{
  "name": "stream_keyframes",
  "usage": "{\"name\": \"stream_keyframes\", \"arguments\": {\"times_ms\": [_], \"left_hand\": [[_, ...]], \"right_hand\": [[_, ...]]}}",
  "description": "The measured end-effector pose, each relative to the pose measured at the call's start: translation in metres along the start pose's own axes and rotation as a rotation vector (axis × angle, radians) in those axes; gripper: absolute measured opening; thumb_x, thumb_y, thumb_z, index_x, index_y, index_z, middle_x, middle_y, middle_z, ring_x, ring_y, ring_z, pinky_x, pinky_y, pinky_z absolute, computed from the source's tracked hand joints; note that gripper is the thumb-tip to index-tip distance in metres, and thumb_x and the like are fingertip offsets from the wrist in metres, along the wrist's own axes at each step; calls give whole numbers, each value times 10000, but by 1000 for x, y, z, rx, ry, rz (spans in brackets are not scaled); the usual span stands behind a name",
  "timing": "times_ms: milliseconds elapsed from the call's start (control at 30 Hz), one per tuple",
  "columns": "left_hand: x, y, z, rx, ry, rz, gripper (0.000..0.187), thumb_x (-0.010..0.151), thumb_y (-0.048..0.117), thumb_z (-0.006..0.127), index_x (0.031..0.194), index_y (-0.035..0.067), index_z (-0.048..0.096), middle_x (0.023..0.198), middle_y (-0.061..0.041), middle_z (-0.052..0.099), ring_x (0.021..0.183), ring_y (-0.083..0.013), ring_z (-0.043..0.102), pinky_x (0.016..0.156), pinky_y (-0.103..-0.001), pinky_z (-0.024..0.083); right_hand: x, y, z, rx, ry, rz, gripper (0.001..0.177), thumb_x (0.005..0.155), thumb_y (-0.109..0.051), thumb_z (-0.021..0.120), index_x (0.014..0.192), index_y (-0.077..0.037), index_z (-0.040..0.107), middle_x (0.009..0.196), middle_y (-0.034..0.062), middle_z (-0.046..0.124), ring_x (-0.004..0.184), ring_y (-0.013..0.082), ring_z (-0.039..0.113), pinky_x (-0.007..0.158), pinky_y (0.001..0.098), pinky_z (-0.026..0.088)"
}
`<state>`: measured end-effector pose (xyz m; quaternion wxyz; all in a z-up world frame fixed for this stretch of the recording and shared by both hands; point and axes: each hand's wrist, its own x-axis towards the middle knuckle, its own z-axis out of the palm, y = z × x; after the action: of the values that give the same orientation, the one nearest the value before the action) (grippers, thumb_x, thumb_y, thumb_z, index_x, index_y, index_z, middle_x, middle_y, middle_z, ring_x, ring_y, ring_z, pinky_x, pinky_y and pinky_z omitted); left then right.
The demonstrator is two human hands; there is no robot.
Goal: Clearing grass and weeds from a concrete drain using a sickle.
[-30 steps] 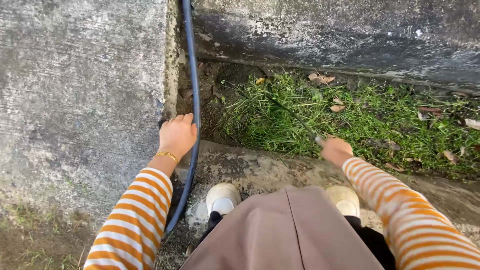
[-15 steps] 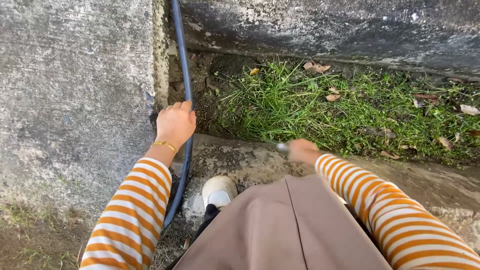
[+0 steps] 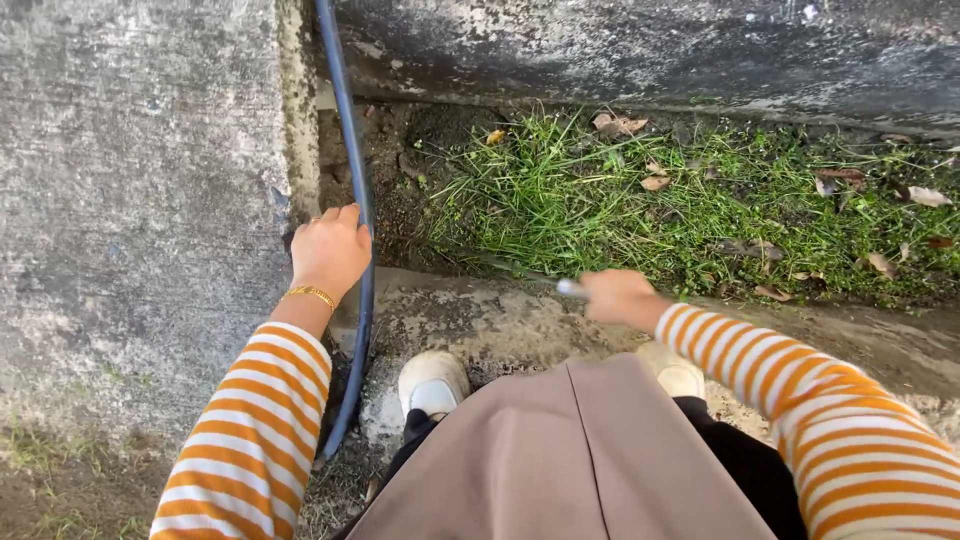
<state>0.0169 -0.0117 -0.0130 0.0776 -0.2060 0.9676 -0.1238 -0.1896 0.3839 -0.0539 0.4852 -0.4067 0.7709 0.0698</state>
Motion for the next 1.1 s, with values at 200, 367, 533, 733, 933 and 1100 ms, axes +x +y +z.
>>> {"name": "stream_keyframes", "arguments": {"times_ms": [200,367,533,733,933,1100], "left_hand": [[5,5,-29,-109,-153,-54,419,991,370,537,1337,168,659,1156,-96,722,1000,-352,726,894,-469,533],[-9,-4,-28,-96,-239,-102,437,1022,382,509,1386,178,640,1189,-98,716,1043,-328,720,918,-455,528],[-12,-16,2,-12,-163,-56,435,966,418,551,1322,200,675,1092,-99,734,973,-334,729,858,-462,550],[8,-1,-9,-52,-84,-32,401,956,379,583,1294,192,687,1082,-92,731,928,-345,739,845,-456,558],[3,-6,-20,-78,4,-39,417,951,369,598,1307,174,694,1034,-99,725,863,-364,740,787,-468,570],[-16,-28,-2,-10,27,-62,424,912,395,628,1279,202,718,1016,-94,737,888,-329,740,791,-446,578]], "right_hand": [[15,10,4,93,-7,76,310,927,-260,576,1196,-127,655,1096,88,739,1103,271,711,944,446,579],[24,141,84,156,17,386,293,865,-272,619,1031,-74,757,934,125,795,950,296,772,815,455,612],[-22,104,59,99,-5,363,349,826,-236,563,1034,-37,759,945,160,796,963,317,772,828,484,598],[13,37,40,29,153,97,272,819,-300,545,995,-134,669,901,115,769,915,301,766,813,491,608],[32,88,57,123,98,169,318,808,-290,586,1063,-134,697,1011,116,770,1023,310,741,881,492,595],[28,209,133,131,64,500,376,763,-323,597,901,-47,813,904,155,814,953,310,782,790,458,617]]}}
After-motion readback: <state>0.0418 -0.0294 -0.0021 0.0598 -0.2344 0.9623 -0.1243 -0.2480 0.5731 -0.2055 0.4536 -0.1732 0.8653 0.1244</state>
